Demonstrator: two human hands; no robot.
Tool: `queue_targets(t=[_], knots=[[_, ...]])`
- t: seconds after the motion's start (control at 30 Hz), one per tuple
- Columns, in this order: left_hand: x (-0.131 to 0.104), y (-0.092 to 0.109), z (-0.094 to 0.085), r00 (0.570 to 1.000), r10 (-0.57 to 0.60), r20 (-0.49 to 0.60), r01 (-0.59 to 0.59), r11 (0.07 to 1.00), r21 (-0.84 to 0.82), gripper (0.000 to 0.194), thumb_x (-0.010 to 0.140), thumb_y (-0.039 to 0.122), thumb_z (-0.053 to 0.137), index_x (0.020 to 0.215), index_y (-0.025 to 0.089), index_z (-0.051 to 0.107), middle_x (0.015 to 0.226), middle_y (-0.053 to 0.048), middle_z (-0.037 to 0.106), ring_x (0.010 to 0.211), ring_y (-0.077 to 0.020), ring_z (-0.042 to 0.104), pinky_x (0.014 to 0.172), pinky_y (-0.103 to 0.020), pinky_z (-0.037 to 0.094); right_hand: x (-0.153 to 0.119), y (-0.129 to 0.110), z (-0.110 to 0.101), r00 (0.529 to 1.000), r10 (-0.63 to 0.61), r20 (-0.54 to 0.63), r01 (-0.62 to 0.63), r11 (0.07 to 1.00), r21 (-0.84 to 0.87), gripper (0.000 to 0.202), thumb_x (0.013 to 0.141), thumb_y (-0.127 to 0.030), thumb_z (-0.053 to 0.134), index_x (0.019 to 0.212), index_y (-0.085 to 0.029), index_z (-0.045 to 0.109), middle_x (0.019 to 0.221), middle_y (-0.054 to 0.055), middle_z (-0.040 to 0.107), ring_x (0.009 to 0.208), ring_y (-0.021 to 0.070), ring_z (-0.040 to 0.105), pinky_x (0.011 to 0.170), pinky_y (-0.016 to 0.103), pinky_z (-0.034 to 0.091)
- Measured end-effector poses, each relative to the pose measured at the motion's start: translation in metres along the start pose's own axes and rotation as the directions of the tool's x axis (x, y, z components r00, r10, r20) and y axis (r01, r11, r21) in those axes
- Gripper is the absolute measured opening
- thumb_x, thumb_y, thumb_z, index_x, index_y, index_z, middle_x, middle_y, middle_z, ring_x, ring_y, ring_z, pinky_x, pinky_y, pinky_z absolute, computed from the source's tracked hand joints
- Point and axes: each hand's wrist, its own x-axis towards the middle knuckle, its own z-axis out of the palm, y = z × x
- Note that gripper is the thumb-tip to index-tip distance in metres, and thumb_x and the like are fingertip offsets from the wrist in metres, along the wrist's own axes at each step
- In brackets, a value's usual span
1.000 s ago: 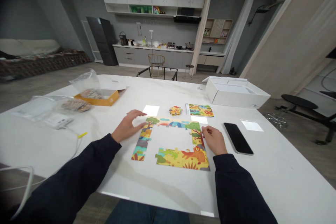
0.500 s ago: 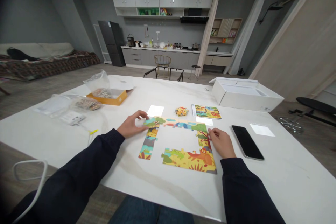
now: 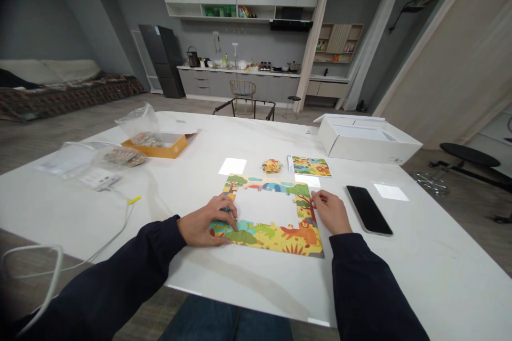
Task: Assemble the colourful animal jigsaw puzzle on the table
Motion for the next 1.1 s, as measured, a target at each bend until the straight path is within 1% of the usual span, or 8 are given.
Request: queue_targets(t=[0.13,0.23,0.4,0.53,0.7,0.87,1.1], knots=[[0.0001,0.0003,-0.0006,1.000,-0.005,0.004,0.005,1.000,-0.006,0.028,0.075,0.039,0.088,0.099,0.028,0.079,0.110,-0.007,0.067,0.113,-0.0276,0.053,0.104,-0.044,0.040,0.0011,0.0032,0.0009,1.000,-0.020,-0.013,0.020,1.000,0.006,0.044,0.088,-0.062,0.055,0.073,-0.023,0.070,0.070,0.007,0.076,0.072,0.0265,0.071,0.065,0.033,0.046],[-0.0005,-0.0013,-0.0008,1.000,-0.008,0.003,0.008,1.000,-0.009,0.028,0.074,0.042,0.089,0.098,0.029,0.080,0.109,-0.006,0.067,0.112,-0.0276,0.053,0.104,-0.044,0.040,0.0018,0.0039,0.0012,1.000,-0.006,-0.005,0.006,1.000,0.011,0.044,0.088,-0.061,0.055,0.073,-0.023,0.070,0.070,0.007,0.076,0.072,0.0262,0.071,0.066,0.033,0.046],[-0.0013,-0.0039,-0.0013,1.000,-0.001,0.012,0.001,1.000,-0.007,0.031,0.076,0.050,0.087,0.099,0.030,0.081,0.110,-0.007,0.068,0.114,-0.0281,0.052,0.106,-0.045,0.040,0.0011,0.0012,0.0006,1.000,0.011,0.007,-0.011,1.000,0.023,0.043,0.088,-0.060,0.056,0.073,-0.023,0.069,0.069,0.006,0.075,0.073,0.0252,0.070,0.067,0.032,0.046],[-0.0011,-0.0040,-0.0020,1.000,0.001,0.025,-0.001,1.000,-0.014,0.032,0.077,0.053,0.086,0.099,0.030,0.082,0.110,-0.007,0.068,0.113,-0.0274,0.053,0.104,-0.044,0.041,-0.0002,-0.0007,0.0000,1.000,0.004,0.004,-0.004,1.000,0.022,0.044,0.089,-0.061,0.056,0.073,-0.022,0.069,0.069,0.006,0.074,0.071,0.0244,0.070,0.067,0.032,0.046],[-0.0001,-0.0034,-0.0029,1.000,0.007,0.029,-0.006,1.000,-0.024,0.037,0.073,0.058,0.087,0.097,0.030,0.082,0.109,-0.007,0.067,0.111,-0.0270,0.054,0.104,-0.044,0.040,-0.0003,0.0000,-0.0002,1.000,0.002,-0.002,-0.002,1.000,0.015,0.044,0.090,-0.061,0.056,0.072,-0.023,0.068,0.068,0.005,0.074,0.071,0.0244,0.070,0.067,0.031,0.046],[-0.0003,-0.0049,-0.0023,1.000,0.008,0.028,-0.007,1.000,-0.021,0.039,0.072,0.060,0.086,0.098,0.031,0.083,0.108,-0.006,0.067,0.109,-0.0263,0.056,0.102,-0.042,0.041,-0.0002,0.0003,0.0001,1.000,-0.005,0.001,0.005,1.000,0.014,0.043,0.090,-0.060,0.055,0.072,-0.023,0.068,0.069,0.005,0.074,0.071,0.0244,0.069,0.067,0.031,0.046],[-0.0011,-0.0077,0.0006,1.000,0.018,0.023,-0.017,0.999,-0.041,0.040,0.074,0.061,0.084,0.099,0.030,0.082,0.109,-0.007,0.067,0.108,-0.0257,0.057,0.101,-0.042,0.042,0.0010,0.0029,0.0012,1.000,0.005,0.006,-0.005,1.000,0.023,0.043,0.089,-0.061,0.056,0.073,-0.023,0.068,0.069,0.005,0.074,0.071,0.0247,0.070,0.066,0.031,0.046]])
